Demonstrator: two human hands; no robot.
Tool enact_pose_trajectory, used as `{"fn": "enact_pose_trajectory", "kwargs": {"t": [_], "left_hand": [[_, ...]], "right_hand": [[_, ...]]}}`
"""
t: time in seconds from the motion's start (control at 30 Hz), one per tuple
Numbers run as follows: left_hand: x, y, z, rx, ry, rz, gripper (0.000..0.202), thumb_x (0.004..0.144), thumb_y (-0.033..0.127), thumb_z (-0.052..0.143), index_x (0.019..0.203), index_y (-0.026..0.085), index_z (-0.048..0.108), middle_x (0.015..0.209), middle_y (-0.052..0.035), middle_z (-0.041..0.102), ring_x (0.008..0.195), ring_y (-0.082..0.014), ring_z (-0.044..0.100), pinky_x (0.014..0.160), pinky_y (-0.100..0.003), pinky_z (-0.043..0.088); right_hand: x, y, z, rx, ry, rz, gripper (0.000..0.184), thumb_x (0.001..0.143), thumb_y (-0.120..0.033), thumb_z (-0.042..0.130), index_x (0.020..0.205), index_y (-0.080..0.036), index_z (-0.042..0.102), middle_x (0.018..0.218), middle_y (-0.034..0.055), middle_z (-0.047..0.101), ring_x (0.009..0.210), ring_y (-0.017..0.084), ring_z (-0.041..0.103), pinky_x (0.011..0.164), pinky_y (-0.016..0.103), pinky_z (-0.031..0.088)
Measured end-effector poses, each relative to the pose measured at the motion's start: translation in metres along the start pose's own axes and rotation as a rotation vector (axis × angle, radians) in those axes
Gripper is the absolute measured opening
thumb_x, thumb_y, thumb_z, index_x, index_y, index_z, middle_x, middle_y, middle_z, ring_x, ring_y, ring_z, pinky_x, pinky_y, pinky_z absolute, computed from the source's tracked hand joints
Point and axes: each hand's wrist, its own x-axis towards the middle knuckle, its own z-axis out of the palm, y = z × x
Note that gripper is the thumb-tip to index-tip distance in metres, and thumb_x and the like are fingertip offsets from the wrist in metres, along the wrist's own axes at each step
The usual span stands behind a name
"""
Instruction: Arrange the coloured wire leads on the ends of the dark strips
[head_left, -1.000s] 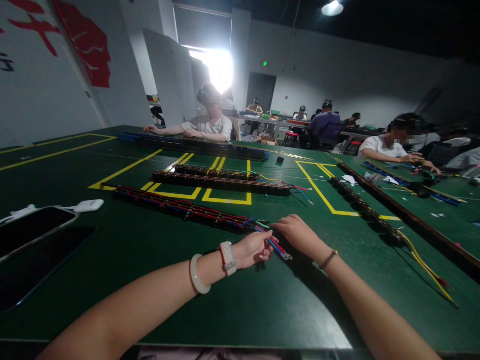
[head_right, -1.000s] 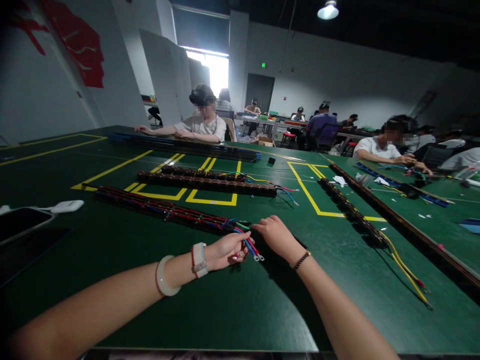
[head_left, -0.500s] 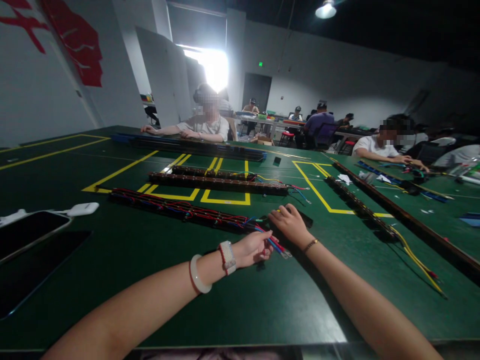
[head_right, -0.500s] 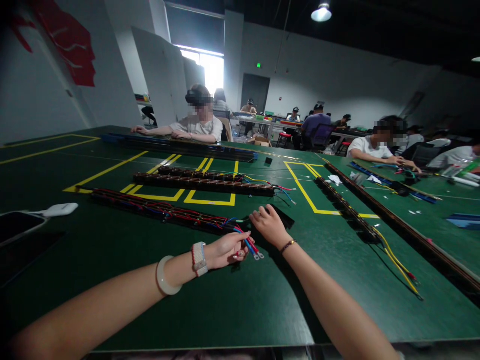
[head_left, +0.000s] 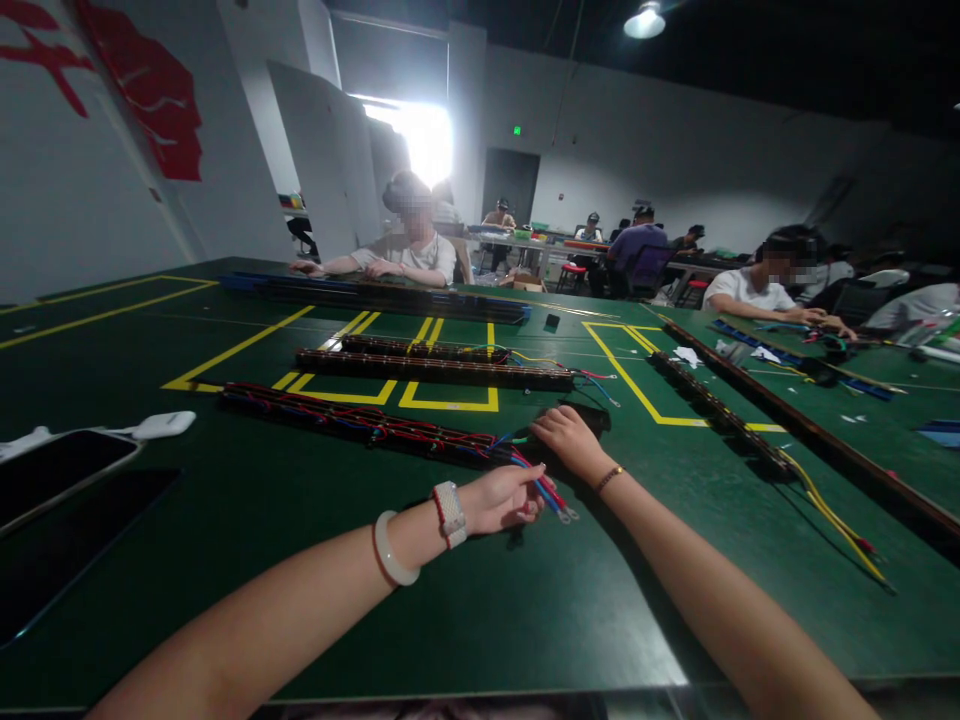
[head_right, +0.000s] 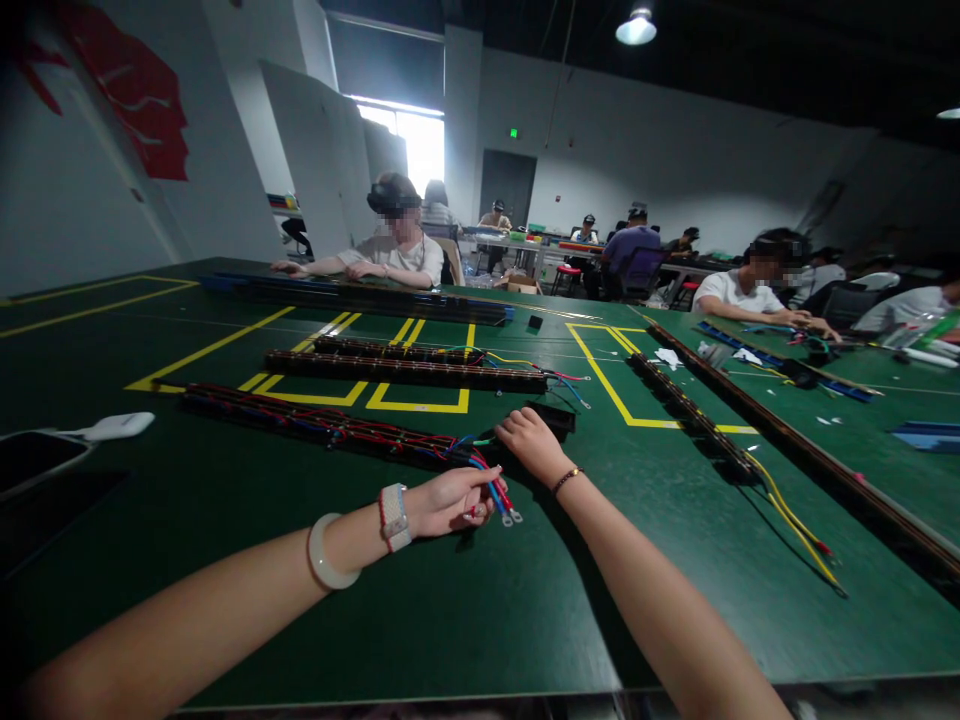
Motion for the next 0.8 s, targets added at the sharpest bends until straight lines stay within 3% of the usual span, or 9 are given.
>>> {"fn": "enact_pose_trajectory", "kwargs": {"t": [0.17, 0.4, 0.6, 0.67, 0.8], "left_hand": [[0.003, -0.003, -0.002, -0.046, -0.045, 0.009, 0.031, 0.093, 0.034, 0.040, 0.080, 0.011, 0.055, 0.056, -0.0013, 0.053, 0.042, -0.0048, 0.044, 0.043, -0.015, 0.030], [0.004, -0.007, -0.004, -0.120, -0.004, 0.065, 0.031, 0.092, 0.031, 0.037, 0.080, 0.010, 0.056, 0.057, -0.0046, 0.056, 0.046, -0.0083, 0.049, 0.046, -0.018, 0.034], [0.003, -0.009, 0.001, -0.142, 0.031, 0.123, 0.028, 0.091, 0.027, 0.036, 0.079, 0.011, 0.055, 0.058, -0.0041, 0.056, 0.048, -0.0098, 0.051, 0.049, -0.020, 0.038], [0.003, -0.010, 0.004, -0.100, 0.064, 0.156, 0.023, 0.091, 0.023, 0.037, 0.080, 0.012, 0.053, 0.058, -0.0026, 0.055, 0.047, -0.0092, 0.051, 0.050, -0.020, 0.038], [0.004, -0.012, 0.006, -0.032, 0.102, 0.194, 0.022, 0.092, 0.022, 0.039, 0.076, 0.012, 0.050, 0.057, -0.0019, 0.054, 0.045, -0.0081, 0.049, 0.048, -0.020, 0.037]], "right_hand": [[-0.030, -0.001, -0.011, 0.169, 0.138, 0.047, 0.035, 0.091, -0.021, 0.043, 0.125, -0.026, 0.051, 0.119, 0.0063, 0.059, 0.109, 0.021, 0.048, 0.096, 0.040, 0.026], [-0.046, -0.003, -0.022, 0.346, 0.130, -0.075, 0.037, 0.083, -0.031, 0.048, 0.118, -0.021, 0.055, 0.100, 0.0081, 0.063, 0.099, 0.022, 0.051, 0.094, 0.042, 0.029], [-0.043, -0.010, -0.025, 0.466, 0.164, -0.054, 0.025, 0.086, -0.027, 0.041, 0.102, -0.021, 0.059, 0.086, 0.0054, 0.062, 0.088, 0.020, 0.052, 0.090, 0.041, 0.033], [-0.040, -0.013, -0.025, 0.525, 0.181, -0.004, 0.024, 0.089, -0.027, 0.038, 0.097, -0.021, 0.059, 0.085, 0.0055, 0.063, 0.085, 0.020, 0.052, 0.087, 0.039, 0.035], [-0.024, -0.019, -0.027, 0.620, 0.273, 0.229, 0.033, 0.095, -0.034, 0.030, 0.086, -0.019, 0.058, 0.080, 0.0063, 0.061, 0.078, 0.019, 0.052, 0.077, 0.034, 0.039]]}}
